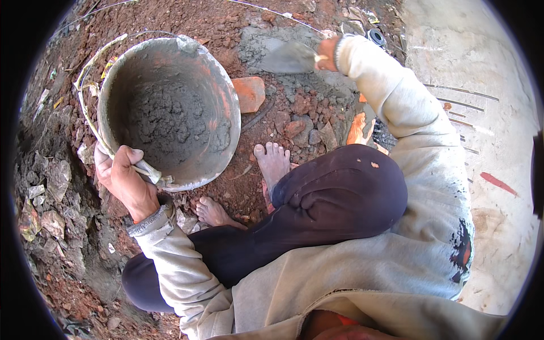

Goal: The person scoops cement from a bucket using a trowel and applies it to the ground and between bricks. The person spreads the cement to prepare the base for brick laying around a rebar structure.

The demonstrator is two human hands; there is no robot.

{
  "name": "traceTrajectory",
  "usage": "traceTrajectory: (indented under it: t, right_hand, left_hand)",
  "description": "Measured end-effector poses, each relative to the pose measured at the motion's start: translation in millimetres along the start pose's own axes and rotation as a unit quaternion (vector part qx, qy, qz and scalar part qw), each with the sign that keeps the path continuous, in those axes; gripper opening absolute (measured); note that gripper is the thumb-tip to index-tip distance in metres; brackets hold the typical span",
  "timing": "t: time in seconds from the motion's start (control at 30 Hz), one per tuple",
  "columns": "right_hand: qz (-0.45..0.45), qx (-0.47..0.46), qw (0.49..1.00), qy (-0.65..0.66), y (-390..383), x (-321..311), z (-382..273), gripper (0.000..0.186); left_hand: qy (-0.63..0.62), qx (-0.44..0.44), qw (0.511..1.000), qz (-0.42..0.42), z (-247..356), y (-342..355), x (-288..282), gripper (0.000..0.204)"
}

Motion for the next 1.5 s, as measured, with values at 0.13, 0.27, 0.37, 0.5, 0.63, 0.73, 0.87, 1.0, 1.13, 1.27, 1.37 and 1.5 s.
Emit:
traceTrajectory:
  t: [0.13,0.27,0.37,0.5,0.63,0.73,0.87,1.0,1.13,1.27,1.37,1.5]
  right_hand:
    - [-0.132,0.039,0.99,0.007,-27,45,60,0.028]
    - [-0.082,0.024,0.993,0.076,-94,34,71,0.045]
    - [0.134,-0.014,0.961,0.243,-87,65,56,0.043]
    - [0.013,0.037,0.648,0.761,-64,98,-35,0.025]
    - [0.115,0.044,0.67,0.732,-55,129,-77,0.029]
    - [0.063,0.169,0.597,0.782,-57,166,-51,0.036]
    - [0.148,0.207,0.579,0.775,-67,261,-7,0.031]
    - [0.13,0.261,0.313,0.904,-86,242,-43,0.033]
    - [0.143,0.256,0.202,0.935,-112,244,-50,0.037]
    - [0.153,0.229,0.235,0.932,-128,248,-51,0.036]
    - [0.119,0.224,0.315,0.915,-147,226,-58,0.032]
    - [0.138,0.108,0.352,0.919,-143,203,-65,0.032]
  left_hand:
    - [-0.002,-0.004,1.0,0.006,5,0,2,0.04]
    - [0.001,-0.017,1.0,0.012,2,3,2,0.046]
    - [-0.002,-0.008,1.0,0.02,12,2,6,0.048]
    - [-0.022,-0.019,1.0,0.0,14,-2,5,0.063]
    - [-0.053,0.008,0.996,-0.066,21,-6,25,0.064]
    - [0.019,0.043,0.997,-0.064,40,-7,33,0.064]
    - [0.056,0.067,0.995,-0.045,55,-7,51,0.062]
    - [0.071,0.073,0.993,-0.062,57,4,70,0.058]
    - [0.095,0.065,0.988,-0.108,50,7,106,0.049]
    - [0.121,0.093,0.98,-0.126,30,1,127,0.039]
    - [0.176,0.115,0.96,-0.184,28,-10,136,0.031]
    - [0.137,0.081,0.97,-0.184,26,-19,148,0.03]
Point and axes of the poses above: each hand's wrist, its own y-axis towards the middle knuckle, its own x-axis out of the palm, z = x × y, the point moved 3 cm from there along y, towards the middle knuckle, and after that the axes turned 5 degrees about -y, right-handed, at the moved point
